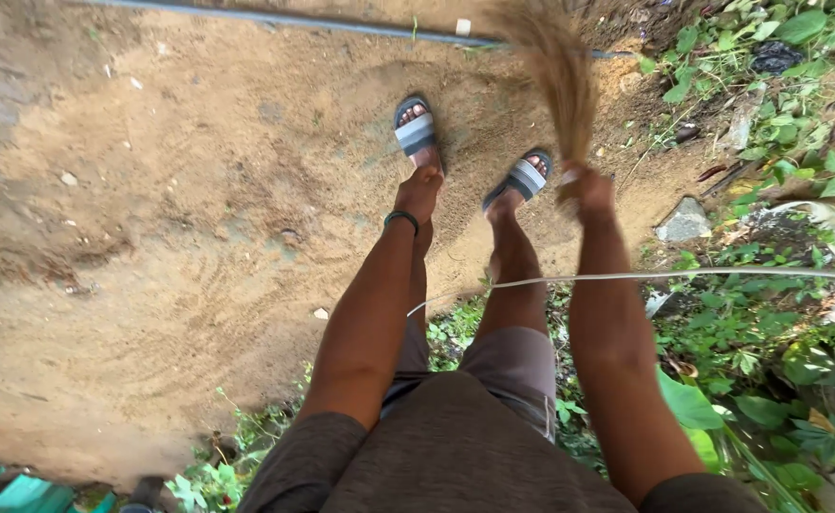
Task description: Sweeping a dirt yard area with a broom to clear debris and then holding seeds in hand.
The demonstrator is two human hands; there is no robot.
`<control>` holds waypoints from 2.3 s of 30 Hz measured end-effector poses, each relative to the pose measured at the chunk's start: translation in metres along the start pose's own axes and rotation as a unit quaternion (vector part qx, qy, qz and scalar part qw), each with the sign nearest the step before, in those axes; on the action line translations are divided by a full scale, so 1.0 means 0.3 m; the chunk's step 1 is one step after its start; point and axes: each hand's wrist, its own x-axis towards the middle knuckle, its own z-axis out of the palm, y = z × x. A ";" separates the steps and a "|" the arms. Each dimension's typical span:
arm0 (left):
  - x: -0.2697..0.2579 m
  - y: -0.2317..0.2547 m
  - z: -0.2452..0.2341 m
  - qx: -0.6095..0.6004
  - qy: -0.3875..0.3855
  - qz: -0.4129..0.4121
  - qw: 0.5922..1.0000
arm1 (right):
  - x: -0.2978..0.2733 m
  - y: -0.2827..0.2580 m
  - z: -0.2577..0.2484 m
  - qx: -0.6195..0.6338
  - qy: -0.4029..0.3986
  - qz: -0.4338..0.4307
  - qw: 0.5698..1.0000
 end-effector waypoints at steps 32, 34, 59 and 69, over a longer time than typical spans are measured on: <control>0.403 0.109 0.203 0.268 0.098 0.335 0.898 | 0.024 -0.485 -0.035 0.512 -0.017 -0.141 0.847; 0.373 0.252 0.189 0.345 0.111 0.257 0.896 | 0.177 -0.363 0.047 0.429 -0.070 -0.212 0.875; 0.874 0.720 -0.190 0.335 0.109 0.130 0.927 | 0.465 -0.958 -0.486 0.552 -0.011 -0.177 0.815; 0.788 1.047 -0.335 -0.221 -0.013 -0.080 0.972 | 0.504 -1.157 -0.414 0.618 0.128 -0.015 0.776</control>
